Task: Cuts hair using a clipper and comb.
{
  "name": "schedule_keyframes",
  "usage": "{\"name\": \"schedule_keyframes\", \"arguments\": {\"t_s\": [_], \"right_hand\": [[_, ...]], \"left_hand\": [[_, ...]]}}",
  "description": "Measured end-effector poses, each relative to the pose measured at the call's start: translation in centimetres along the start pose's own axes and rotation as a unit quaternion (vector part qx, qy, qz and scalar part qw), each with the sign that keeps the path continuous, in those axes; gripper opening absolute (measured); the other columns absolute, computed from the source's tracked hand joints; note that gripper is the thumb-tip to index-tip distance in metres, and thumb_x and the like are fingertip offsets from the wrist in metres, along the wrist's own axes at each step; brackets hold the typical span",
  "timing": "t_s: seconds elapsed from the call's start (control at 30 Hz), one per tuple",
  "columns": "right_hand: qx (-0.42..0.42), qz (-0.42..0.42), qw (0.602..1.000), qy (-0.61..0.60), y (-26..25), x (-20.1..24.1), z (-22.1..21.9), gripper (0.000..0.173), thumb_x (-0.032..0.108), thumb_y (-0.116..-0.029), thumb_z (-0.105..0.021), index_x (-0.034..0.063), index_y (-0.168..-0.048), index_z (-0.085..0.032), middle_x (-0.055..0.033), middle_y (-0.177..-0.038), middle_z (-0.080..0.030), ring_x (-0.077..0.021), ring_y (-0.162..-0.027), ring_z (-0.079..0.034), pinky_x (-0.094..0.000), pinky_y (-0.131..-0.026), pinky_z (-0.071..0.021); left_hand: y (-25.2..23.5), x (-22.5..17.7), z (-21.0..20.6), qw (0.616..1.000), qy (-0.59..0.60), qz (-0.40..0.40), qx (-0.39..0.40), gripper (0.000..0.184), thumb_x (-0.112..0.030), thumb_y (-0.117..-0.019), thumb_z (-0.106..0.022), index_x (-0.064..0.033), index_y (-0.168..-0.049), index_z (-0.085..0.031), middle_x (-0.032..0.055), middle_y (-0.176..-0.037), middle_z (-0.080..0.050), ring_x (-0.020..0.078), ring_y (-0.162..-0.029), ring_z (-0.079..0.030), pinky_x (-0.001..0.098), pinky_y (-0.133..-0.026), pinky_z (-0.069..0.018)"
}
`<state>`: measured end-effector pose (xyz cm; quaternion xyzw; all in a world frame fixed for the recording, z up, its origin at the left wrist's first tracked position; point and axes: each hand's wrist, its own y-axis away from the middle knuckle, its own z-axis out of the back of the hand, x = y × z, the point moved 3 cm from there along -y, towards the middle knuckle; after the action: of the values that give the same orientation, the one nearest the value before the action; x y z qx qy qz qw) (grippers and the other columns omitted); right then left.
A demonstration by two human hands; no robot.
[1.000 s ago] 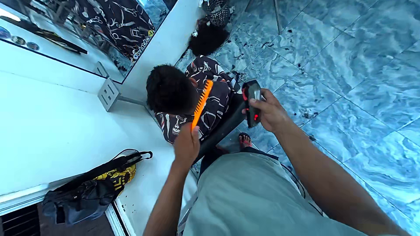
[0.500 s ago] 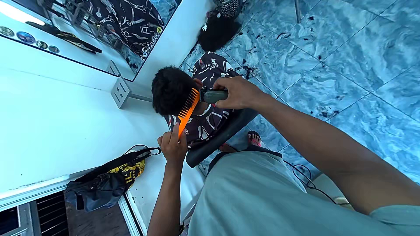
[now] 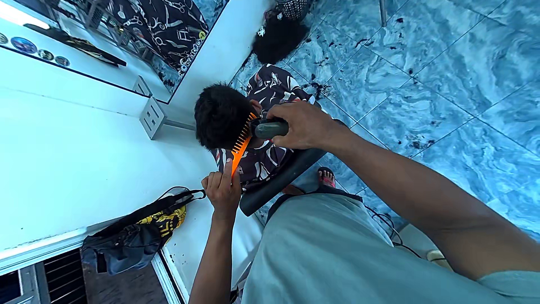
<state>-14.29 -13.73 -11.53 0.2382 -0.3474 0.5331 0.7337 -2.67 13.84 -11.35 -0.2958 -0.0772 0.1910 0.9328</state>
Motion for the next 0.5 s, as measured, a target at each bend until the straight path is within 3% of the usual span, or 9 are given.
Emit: {"name": "schedule_keyframes", "arguments": {"t_s": [0.2,0.3,0.5], "right_hand": [[-0.015,0.019,1.000,-0.008,0.5,1.6,-0.6,0.047,0.037,-0.0803,-0.075,0.0191,-0.124,-0.069,-0.0044,-0.111,-0.071,-0.0234,-0.099,-0.069,-0.0502,-0.080,-0.0577],[0.002,-0.012,0.999,0.033,0.8,2.2,-0.4,0.049,0.036,-0.0827,-0.073,0.0179,-0.128,-0.066,-0.0068,-0.112,-0.069,-0.0263,-0.100,-0.069,-0.0511,-0.079,-0.0565],[-0.005,-0.014,1.000,0.027,1.5,3.8,-1.2,0.046,0.034,-0.0833,-0.072,0.0176,-0.126,-0.066,-0.0059,-0.110,-0.068,-0.0238,-0.096,-0.069,-0.0472,-0.076,-0.0567]], "left_hand": [[-0.2,-0.1,0.0,1.000,0.003,-0.009,0.002,0.030,-0.024,-0.0989,-0.068,-0.0103,-0.125,-0.074,0.0073,-0.074,-0.063,0.0220,-0.072,-0.059,0.0396,-0.076,-0.0458],[-0.4,-0.1,0.1,1.000,0.004,-0.011,0.003,0.031,-0.025,-0.0992,-0.068,-0.0102,-0.126,-0.074,0.0072,-0.074,-0.062,0.0220,-0.071,-0.058,0.0394,-0.076,-0.0452],[-0.5,0.0,0.1,1.000,0.004,-0.016,0.007,0.030,-0.024,-0.0988,-0.068,-0.0087,-0.125,-0.074,0.0078,-0.075,-0.063,0.0230,-0.072,-0.059,0.0395,-0.076,-0.0457]]}}
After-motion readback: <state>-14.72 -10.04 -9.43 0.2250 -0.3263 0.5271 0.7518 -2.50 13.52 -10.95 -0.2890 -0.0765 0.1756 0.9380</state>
